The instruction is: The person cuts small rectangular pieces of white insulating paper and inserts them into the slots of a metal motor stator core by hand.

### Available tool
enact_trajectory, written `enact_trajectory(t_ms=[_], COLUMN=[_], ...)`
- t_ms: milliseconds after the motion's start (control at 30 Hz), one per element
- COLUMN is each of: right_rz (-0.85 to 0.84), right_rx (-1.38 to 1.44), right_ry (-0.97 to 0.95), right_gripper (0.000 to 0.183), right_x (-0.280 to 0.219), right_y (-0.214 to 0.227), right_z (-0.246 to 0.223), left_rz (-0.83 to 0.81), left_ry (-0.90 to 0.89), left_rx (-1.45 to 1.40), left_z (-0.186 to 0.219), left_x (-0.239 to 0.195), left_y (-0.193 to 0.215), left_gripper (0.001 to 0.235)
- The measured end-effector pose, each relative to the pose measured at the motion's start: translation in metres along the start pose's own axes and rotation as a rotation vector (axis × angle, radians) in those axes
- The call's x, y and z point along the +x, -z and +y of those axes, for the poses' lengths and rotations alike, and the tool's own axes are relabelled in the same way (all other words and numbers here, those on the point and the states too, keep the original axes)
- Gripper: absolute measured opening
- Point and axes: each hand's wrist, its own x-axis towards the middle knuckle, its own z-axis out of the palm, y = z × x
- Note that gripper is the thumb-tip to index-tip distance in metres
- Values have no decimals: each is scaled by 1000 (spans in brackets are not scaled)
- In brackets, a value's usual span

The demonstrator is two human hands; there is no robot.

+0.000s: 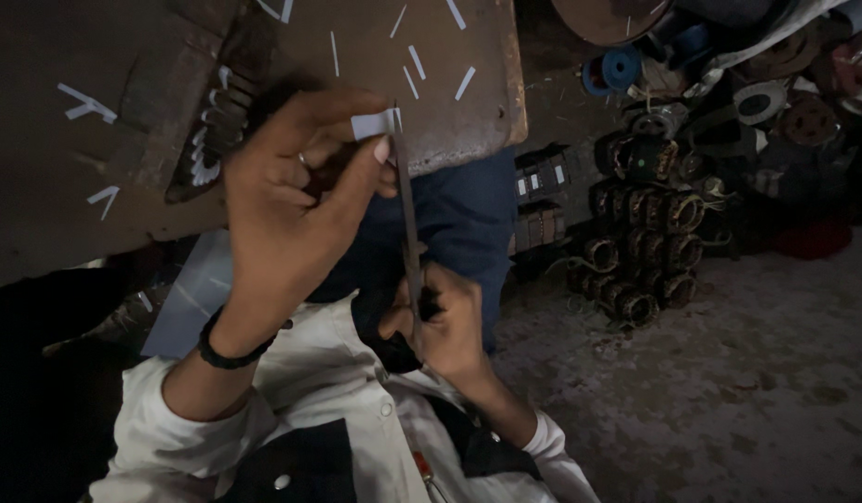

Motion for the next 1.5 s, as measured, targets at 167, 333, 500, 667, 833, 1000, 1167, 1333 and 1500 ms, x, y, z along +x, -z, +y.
enact_trajectory(t_ms=[167, 333, 500, 667, 833, 1000, 1167, 1333, 1500], right_rz=[21, -10, -31, 4, 176, 278, 170, 182, 31], right_rx=[-23, 18, 81, 285, -232, -806, -323, -223, -163], right_ry=[-27, 35, -19, -77, -259, 204, 288, 295, 272], right_gripper=[18, 15, 21, 19, 21, 30, 22, 16, 6], right_x=[-2, -6, -14, -3, 37, 100, 88, 81, 80], right_y=[-3, -1, 3, 7, 47, 55, 33, 17, 17], right_z=[1, 12, 25, 11, -49, -78, -86, -63, -47], left_rz=[-3, -5, 23, 71, 132, 132, 125, 124, 11], left_ry=[8, 11, 99, -37, 53, 107, 37, 63, -58], left_rx=[-28, 33, 0, 193, 20, -111, 6, 152, 356], left_z=[0, -1, -2, 0, -2, -8, -6, -2, -1], left_x=[0, 0, 1, -3, -10, -16, -30, -39, -44], left_y=[1, 0, 2, 0, -3, -2, 4, 6, 19], left_gripper=[25, 25, 25, 16, 17, 17, 13, 11, 15])
